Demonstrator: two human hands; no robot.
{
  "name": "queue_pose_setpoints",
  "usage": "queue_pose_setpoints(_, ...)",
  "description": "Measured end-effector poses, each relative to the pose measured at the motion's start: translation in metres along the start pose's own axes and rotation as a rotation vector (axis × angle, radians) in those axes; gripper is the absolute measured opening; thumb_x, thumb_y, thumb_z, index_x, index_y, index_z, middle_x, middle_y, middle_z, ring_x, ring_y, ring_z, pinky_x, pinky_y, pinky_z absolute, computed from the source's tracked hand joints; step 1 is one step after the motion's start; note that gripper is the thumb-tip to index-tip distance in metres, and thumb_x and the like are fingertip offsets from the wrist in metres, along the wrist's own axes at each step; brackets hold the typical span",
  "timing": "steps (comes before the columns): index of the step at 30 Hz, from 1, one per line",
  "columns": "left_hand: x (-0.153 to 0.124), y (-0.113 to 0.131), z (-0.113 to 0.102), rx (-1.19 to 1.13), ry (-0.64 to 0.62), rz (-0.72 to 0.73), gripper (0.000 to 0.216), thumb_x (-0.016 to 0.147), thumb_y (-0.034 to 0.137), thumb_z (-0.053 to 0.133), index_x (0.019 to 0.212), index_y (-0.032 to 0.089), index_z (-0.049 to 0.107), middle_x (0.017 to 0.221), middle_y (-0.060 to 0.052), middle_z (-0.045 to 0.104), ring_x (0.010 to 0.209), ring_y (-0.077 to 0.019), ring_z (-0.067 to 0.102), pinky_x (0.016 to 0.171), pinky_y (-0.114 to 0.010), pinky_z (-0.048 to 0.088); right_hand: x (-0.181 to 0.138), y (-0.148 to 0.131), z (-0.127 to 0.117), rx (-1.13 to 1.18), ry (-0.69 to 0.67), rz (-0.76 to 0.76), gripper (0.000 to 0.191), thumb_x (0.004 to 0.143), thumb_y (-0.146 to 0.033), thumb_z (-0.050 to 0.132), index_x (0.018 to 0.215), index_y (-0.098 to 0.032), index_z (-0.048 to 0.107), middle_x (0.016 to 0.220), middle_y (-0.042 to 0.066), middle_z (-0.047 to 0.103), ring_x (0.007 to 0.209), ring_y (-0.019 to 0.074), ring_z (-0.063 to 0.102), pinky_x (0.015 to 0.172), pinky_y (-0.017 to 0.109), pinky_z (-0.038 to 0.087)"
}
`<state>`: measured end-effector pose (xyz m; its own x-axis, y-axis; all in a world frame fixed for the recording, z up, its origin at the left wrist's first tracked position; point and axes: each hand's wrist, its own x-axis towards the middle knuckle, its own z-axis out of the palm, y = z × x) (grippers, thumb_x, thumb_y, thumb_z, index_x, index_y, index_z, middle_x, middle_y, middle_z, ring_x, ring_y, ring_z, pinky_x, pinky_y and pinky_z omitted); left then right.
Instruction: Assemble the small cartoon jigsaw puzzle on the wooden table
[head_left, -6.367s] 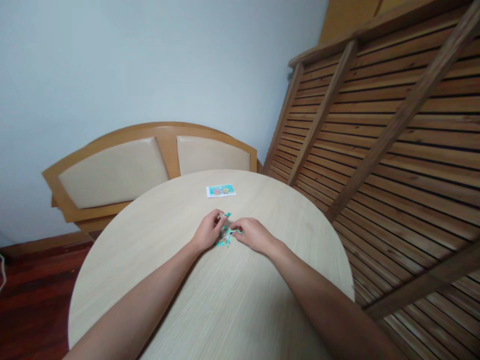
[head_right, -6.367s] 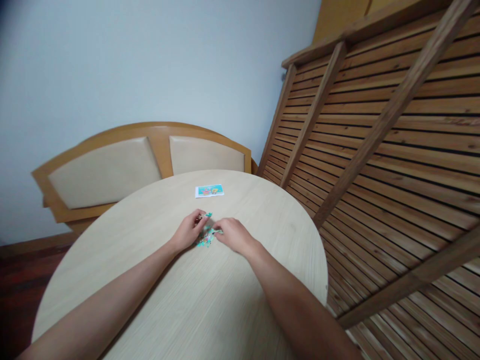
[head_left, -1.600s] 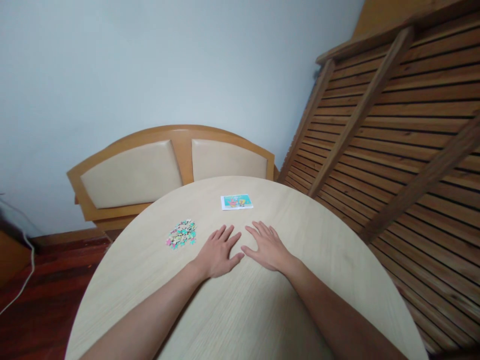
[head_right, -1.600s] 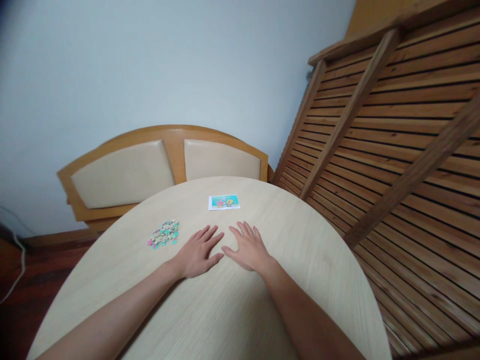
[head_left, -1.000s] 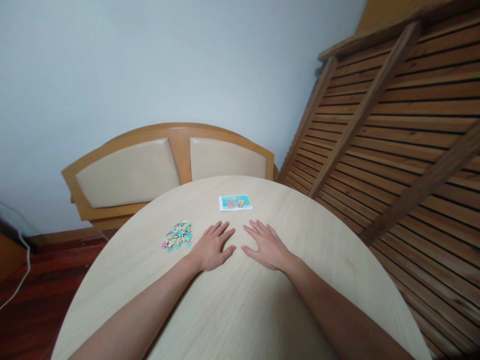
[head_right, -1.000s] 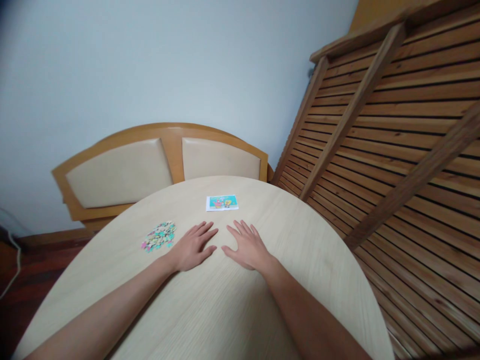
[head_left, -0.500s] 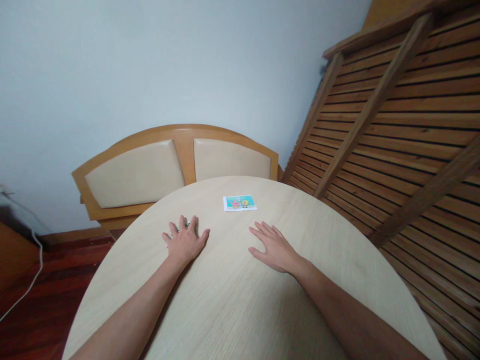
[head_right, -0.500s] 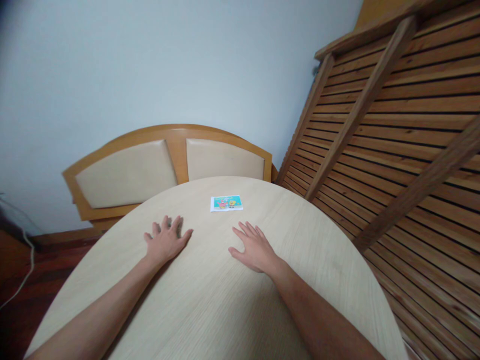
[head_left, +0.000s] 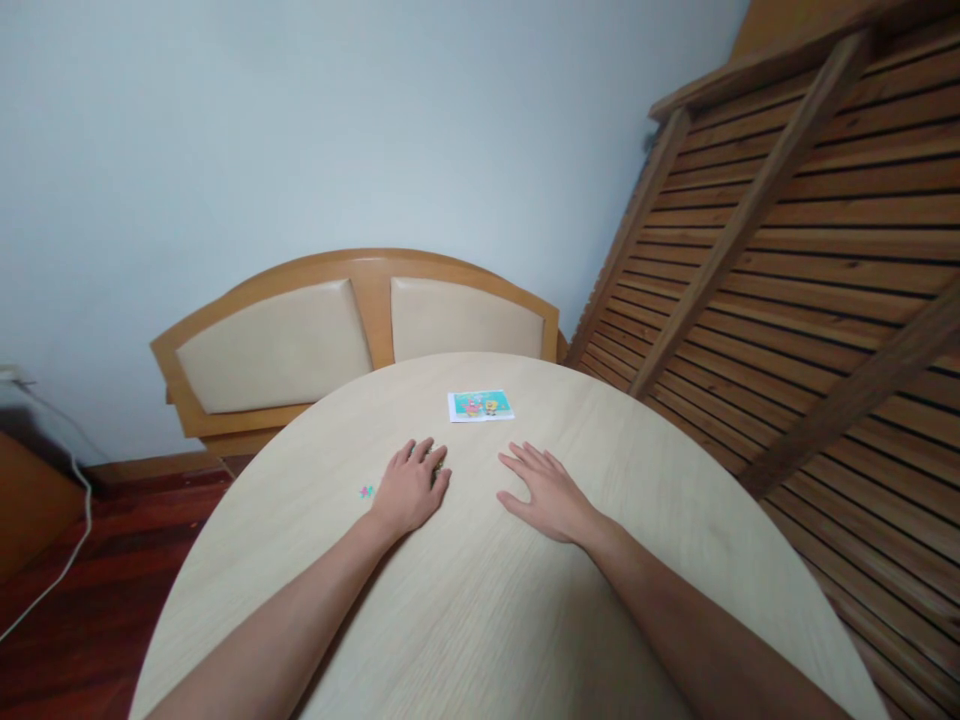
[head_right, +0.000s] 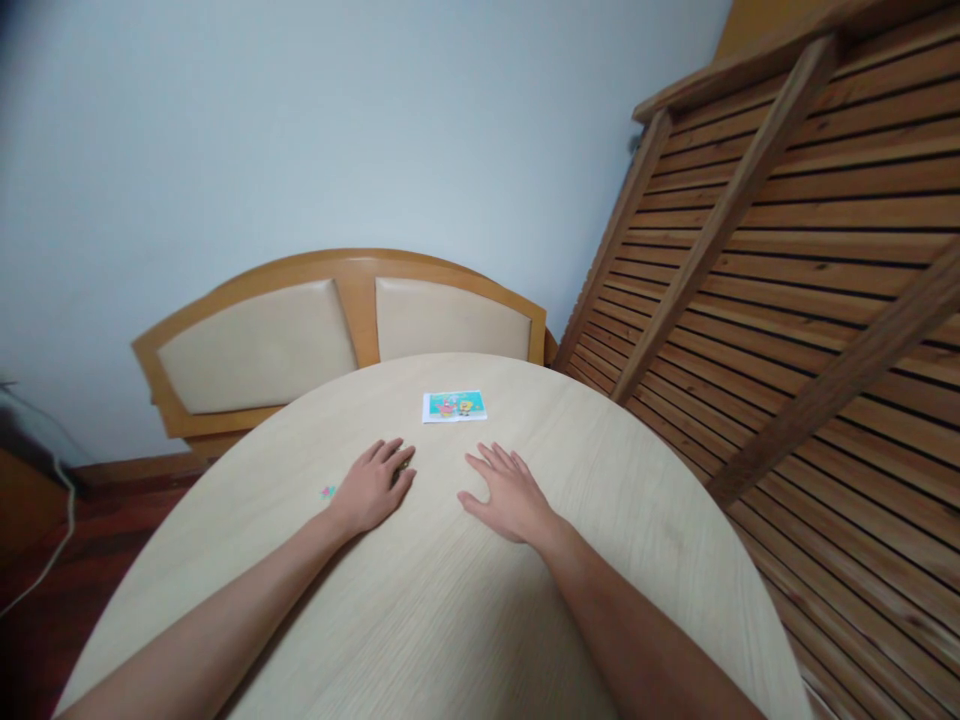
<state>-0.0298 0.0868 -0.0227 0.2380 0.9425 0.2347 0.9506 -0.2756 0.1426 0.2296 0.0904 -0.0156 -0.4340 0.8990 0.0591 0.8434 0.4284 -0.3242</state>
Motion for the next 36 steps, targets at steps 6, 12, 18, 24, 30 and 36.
queue_pose_setpoints(6, -0.001, 0.031, -0.004, -0.142, -0.059, 0.363, 0.043, 0.104, 0.036, 0.039, 0.139, 0.020, 0.057, 0.147, -0.009, 0.053, 0.141, -0.0216, 0.043, 0.124, -0.042, 0.023, 0.001, 0.001, 0.005, -0.001, 0.062, -0.016, 0.065, 0.092, -0.055, 0.052, 0.148, -0.023, 0.047, 0.161, 0.008, 0.034, 0.151, 0.0284, 0.023, 0.123, 0.049, 0.015)
queue_pose_setpoints(12, -0.007, 0.032, -0.011, -0.121, 0.013, 0.158, 0.046, 0.101, 0.048, 0.042, 0.141, 0.029, 0.055, 0.152, -0.005, 0.048, 0.145, -0.0353, 0.034, 0.118, -0.060, 0.027, 0.003, 0.001, 0.005, 0.009, 0.086, -0.030, 0.062, 0.092, -0.051, 0.054, 0.146, -0.021, 0.050, 0.160, 0.010, 0.037, 0.150, 0.0307, 0.027, 0.122, 0.052, 0.017)
queue_pose_setpoints(18, -0.014, 0.012, -0.015, 0.038, 0.019, -0.459, 0.059, 0.101, 0.060, 0.028, 0.144, 0.025, 0.049, 0.159, -0.016, 0.035, 0.142, -0.0532, 0.027, 0.102, -0.079, 0.027, 0.002, 0.003, 0.004, 0.020, 0.083, -0.040, 0.062, 0.092, -0.050, 0.055, 0.146, -0.020, 0.051, 0.160, 0.011, 0.037, 0.150, 0.0312, 0.027, 0.122, 0.052, 0.018)
queue_pose_setpoints(24, -0.010, 0.012, -0.006, -0.063, -0.037, -0.279, 0.064, 0.103, 0.057, 0.026, 0.153, 0.018, 0.036, 0.161, -0.017, 0.031, 0.148, -0.0427, 0.025, 0.114, -0.065, 0.024, 0.003, 0.002, 0.006, 0.026, 0.111, -0.038, 0.060, 0.092, -0.050, 0.056, 0.144, -0.021, 0.052, 0.158, 0.012, 0.039, 0.149, 0.0309, 0.029, 0.121, 0.053, 0.018)
queue_pose_setpoints(30, -0.007, 0.030, 0.000, -0.200, -0.115, 0.168, 0.061, 0.100, 0.058, 0.041, 0.151, 0.023, 0.043, 0.159, -0.014, 0.036, 0.148, -0.0356, 0.029, 0.119, -0.058, 0.024, 0.003, -0.001, 0.006, 0.004, 0.116, -0.044, 0.055, 0.092, -0.042, 0.056, 0.143, -0.021, 0.052, 0.157, 0.013, 0.041, 0.148, 0.0304, 0.030, 0.121, 0.053, 0.019)
queue_pose_setpoints(36, -0.002, 0.031, 0.004, -0.283, -0.105, 0.413, 0.057, 0.099, 0.052, 0.049, 0.147, 0.022, 0.048, 0.156, -0.015, 0.040, 0.147, -0.0351, 0.033, 0.118, -0.058, 0.029, 0.005, 0.004, 0.006, -0.001, 0.071, -0.071, 0.052, 0.095, -0.030, 0.046, 0.147, -0.023, 0.048, 0.160, 0.009, 0.037, 0.150, 0.0287, 0.026, 0.121, 0.055, 0.017)
